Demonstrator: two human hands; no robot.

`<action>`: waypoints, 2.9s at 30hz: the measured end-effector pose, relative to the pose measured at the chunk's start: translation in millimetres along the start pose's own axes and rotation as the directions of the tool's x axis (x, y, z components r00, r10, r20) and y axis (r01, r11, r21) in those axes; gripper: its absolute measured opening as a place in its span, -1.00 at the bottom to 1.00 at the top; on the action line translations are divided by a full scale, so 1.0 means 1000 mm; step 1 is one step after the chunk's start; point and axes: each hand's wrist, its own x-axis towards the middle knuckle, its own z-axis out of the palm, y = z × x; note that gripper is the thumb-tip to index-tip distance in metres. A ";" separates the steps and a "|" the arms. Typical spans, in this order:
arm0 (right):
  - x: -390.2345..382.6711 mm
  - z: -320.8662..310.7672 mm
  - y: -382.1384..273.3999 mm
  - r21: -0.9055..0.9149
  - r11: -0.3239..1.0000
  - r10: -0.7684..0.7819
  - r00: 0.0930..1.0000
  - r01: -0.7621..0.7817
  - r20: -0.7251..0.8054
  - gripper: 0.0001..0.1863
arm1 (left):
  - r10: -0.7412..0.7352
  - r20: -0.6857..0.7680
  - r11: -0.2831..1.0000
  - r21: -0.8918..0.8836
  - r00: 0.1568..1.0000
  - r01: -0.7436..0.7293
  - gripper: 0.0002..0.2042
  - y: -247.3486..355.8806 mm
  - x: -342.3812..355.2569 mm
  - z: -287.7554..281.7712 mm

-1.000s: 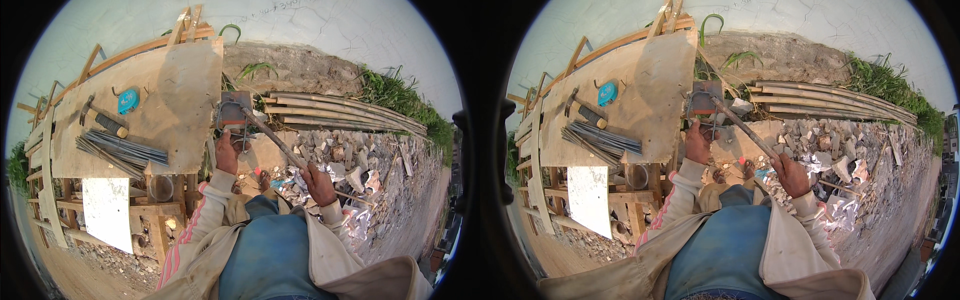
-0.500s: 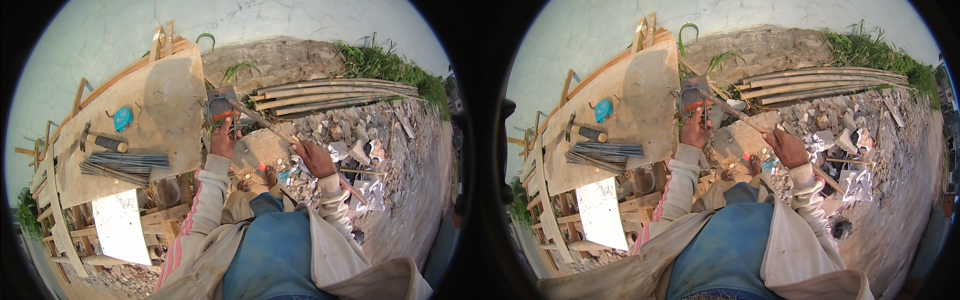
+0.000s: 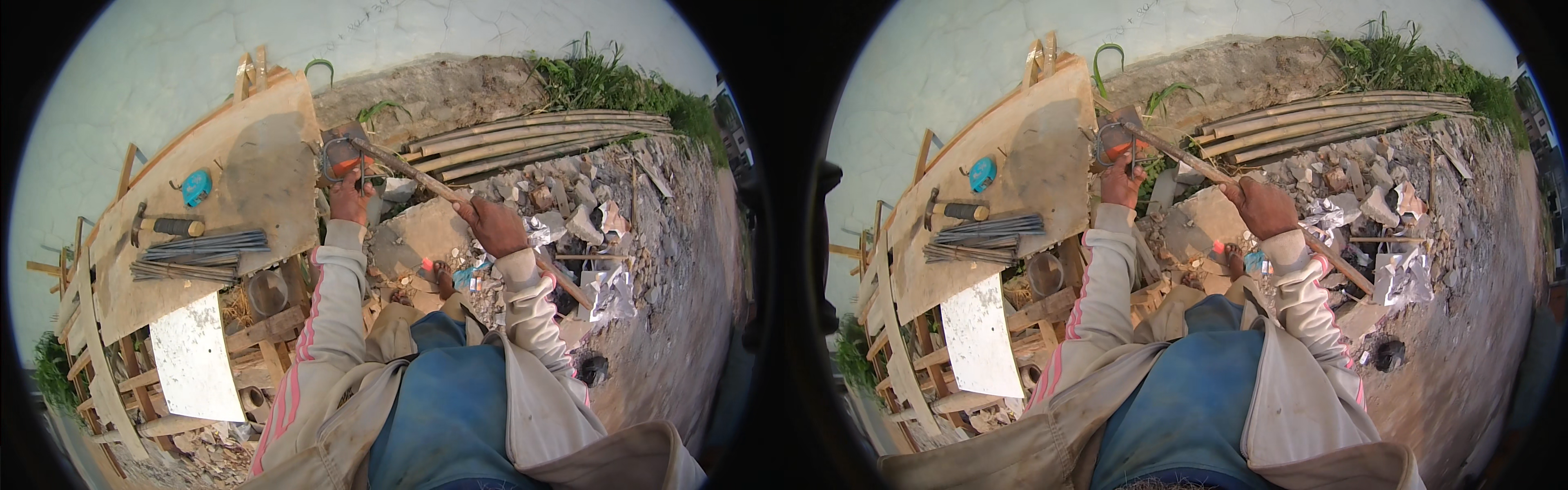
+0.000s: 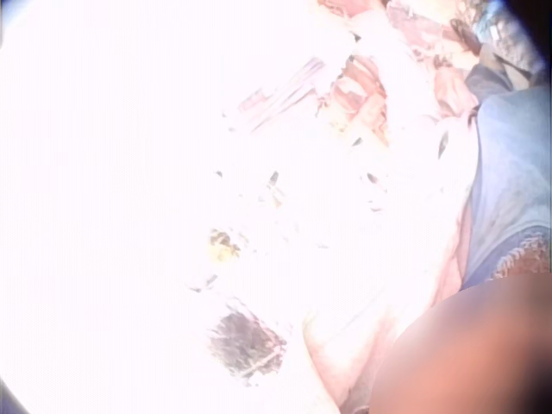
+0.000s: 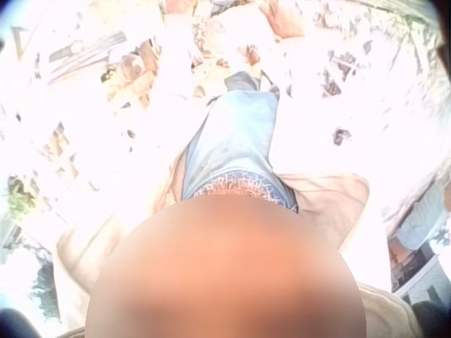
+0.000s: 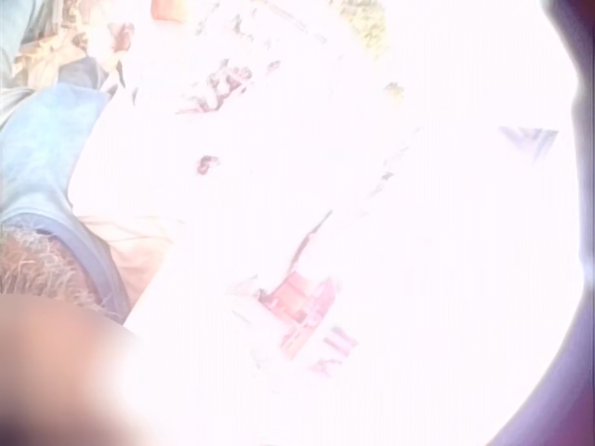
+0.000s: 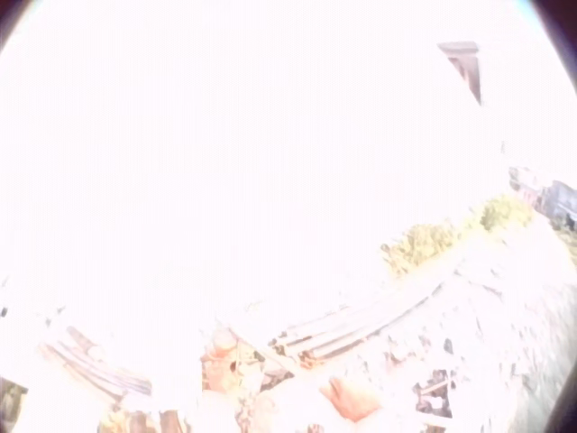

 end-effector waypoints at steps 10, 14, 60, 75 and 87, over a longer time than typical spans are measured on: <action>-0.009 0.002 -0.010 0.035 0.999 0.015 1.000 -0.015 -0.002 -0.43 | 0.022 -0.009 0.997 0.070 1.000 -0.022 -0.82 0.006 -0.004 0.004; 0.000 -0.008 -0.006 0.038 0.999 0.024 0.995 -0.027 0.093 -0.48 | -0.033 -0.027 0.998 0.057 0.999 0.035 -0.76 0.008 -0.011 0.009; 0.289 0.059 -0.064 0.831 0.475 -0.718 0.673 0.289 0.177 -0.73 | 0.495 -0.544 0.866 0.250 0.678 -0.433 -0.59 0.004 -0.006 0.079; 0.297 0.077 -0.060 0.761 0.475 -0.790 0.595 0.443 0.147 -0.65 | 0.632 -0.731 0.764 0.533 0.258 -0.363 -0.50 -0.029 0.033 0.054; 0.335 0.007 0.011 0.724 0.518 -0.804 0.547 0.456 0.231 -0.63 | 0.673 -0.706 0.714 0.541 0.220 -0.445 -0.52 -0.024 0.041 0.060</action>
